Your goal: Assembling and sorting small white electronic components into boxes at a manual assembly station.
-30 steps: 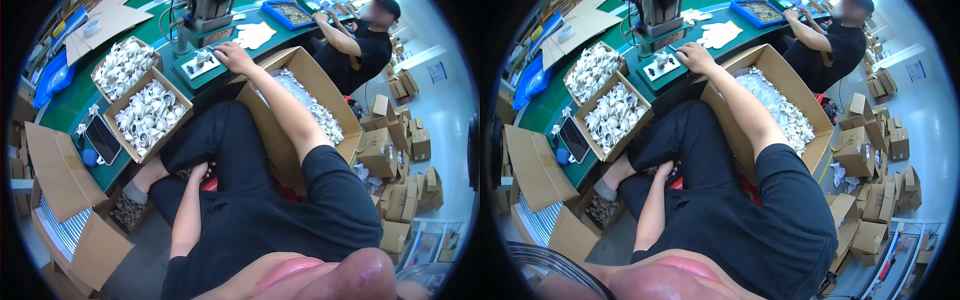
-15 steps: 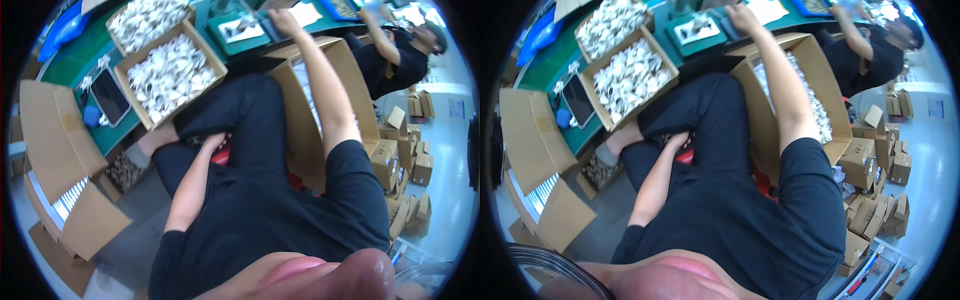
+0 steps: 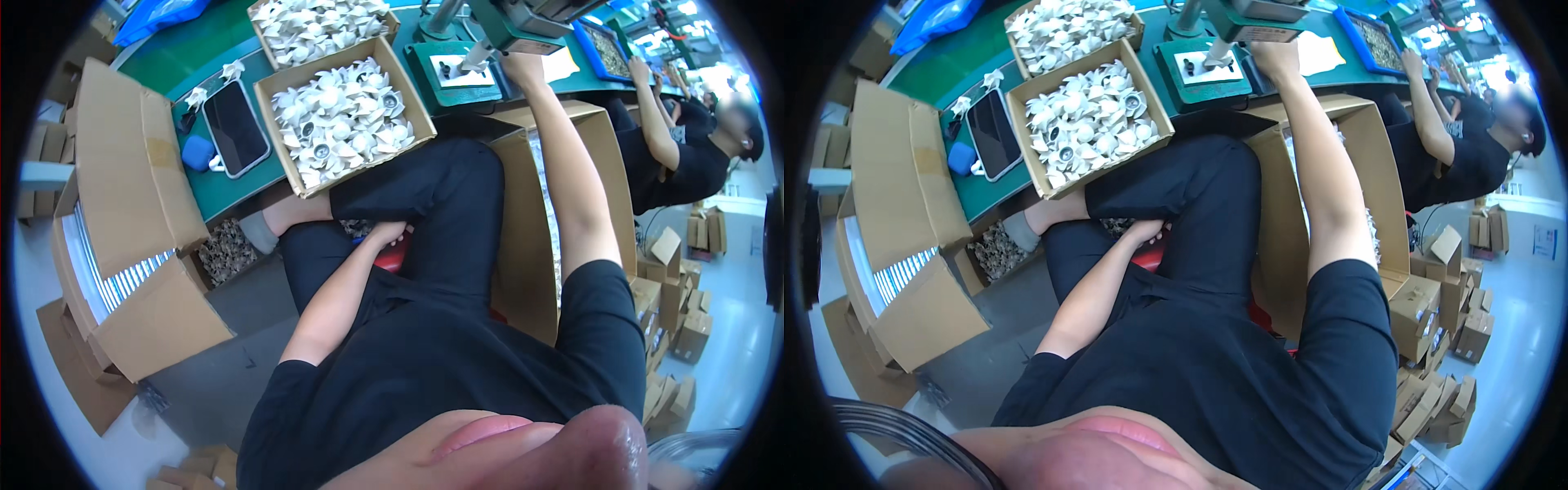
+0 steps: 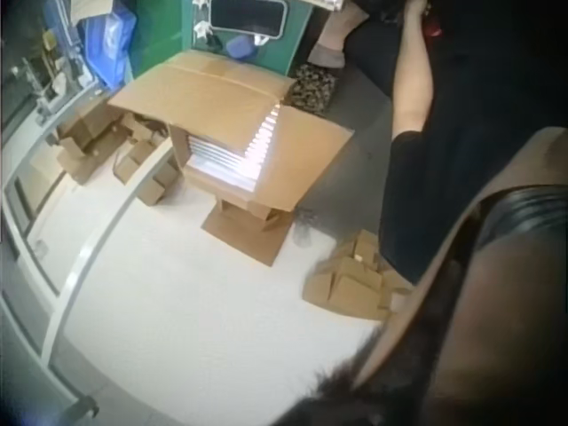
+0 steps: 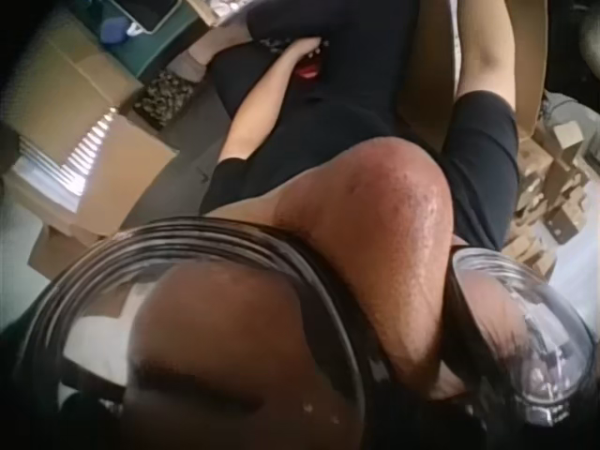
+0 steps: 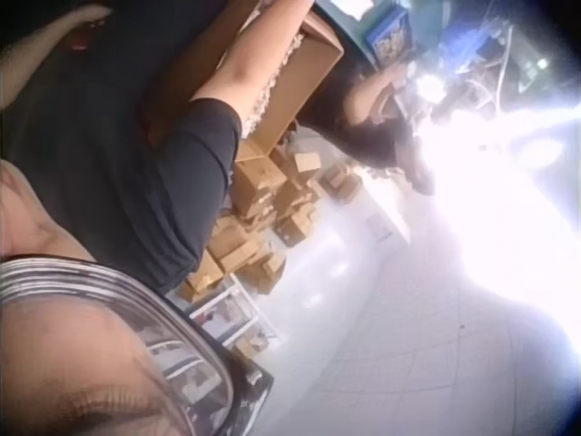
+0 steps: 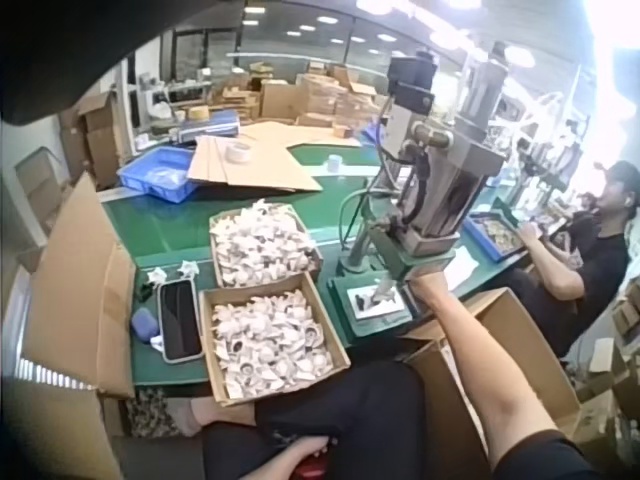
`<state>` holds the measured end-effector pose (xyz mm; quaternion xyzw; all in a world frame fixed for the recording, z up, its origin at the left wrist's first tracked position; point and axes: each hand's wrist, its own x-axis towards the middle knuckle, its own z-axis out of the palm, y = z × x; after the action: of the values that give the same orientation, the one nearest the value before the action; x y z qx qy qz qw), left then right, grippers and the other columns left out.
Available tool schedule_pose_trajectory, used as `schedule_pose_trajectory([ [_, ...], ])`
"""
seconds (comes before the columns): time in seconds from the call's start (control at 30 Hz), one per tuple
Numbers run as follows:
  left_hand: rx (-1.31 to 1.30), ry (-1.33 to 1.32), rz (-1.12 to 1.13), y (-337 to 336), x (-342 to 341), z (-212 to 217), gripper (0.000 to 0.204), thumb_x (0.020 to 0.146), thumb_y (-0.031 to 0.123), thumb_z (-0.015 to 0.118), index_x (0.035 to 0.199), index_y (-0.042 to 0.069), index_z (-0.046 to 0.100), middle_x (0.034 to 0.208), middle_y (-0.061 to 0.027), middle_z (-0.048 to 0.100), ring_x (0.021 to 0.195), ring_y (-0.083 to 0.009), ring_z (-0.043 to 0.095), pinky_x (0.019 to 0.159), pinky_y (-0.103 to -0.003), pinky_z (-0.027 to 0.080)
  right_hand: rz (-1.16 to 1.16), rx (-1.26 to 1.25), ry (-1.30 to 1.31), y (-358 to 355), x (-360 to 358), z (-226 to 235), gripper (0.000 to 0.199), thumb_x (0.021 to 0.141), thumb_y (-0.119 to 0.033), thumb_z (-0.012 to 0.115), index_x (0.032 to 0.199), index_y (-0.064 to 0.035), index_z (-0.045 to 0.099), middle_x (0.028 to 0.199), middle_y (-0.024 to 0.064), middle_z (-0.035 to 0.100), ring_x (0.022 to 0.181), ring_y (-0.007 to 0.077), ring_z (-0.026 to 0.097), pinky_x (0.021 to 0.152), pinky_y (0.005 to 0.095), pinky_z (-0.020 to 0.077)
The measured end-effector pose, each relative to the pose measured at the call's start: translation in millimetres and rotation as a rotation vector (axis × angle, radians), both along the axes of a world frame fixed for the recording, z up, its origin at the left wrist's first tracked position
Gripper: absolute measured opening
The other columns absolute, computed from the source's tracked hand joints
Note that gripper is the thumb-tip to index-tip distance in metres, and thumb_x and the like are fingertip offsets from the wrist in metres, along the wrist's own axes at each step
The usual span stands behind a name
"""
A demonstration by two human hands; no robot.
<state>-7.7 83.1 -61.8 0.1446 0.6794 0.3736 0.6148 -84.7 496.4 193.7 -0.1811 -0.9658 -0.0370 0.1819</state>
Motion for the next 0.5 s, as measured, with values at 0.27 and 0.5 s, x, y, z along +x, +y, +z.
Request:
schedule_pose_trajectory([
  [0.27,0.061,0.002,0.139,-16,5,33,0.038,0.103,0.035,0.045,0.117,0.006,0.065,0.091,-0.0062,0.072,0.052,-0.0107,0.050,0.043,-0.028,0.041,0.415,-0.776,0.324,-119,41,49,0.034,0.090,-0.015,0.071,0.123,-0.0049,0.071,0.117,0.0087,0.072,0.109,0.0201,0.067,0.098,0.0337,0.0497],
  [0.5,0.069,-0.062,0.031,-35,-6,69,0.044,0.101,0.035,0.060,0.104,-0.008,0.066,0.086,-0.0155,0.076,0.050,-0.0138,0.056,0.044,-0.030,0.047,0.268,-0.534,0.709,-141,35,5,0.033,0.088,-0.004,0.075,0.121,-0.0022,0.070,0.112,0.0076,0.072,0.105,0.0150,0.067,0.094,0.0286,0.0518],
])
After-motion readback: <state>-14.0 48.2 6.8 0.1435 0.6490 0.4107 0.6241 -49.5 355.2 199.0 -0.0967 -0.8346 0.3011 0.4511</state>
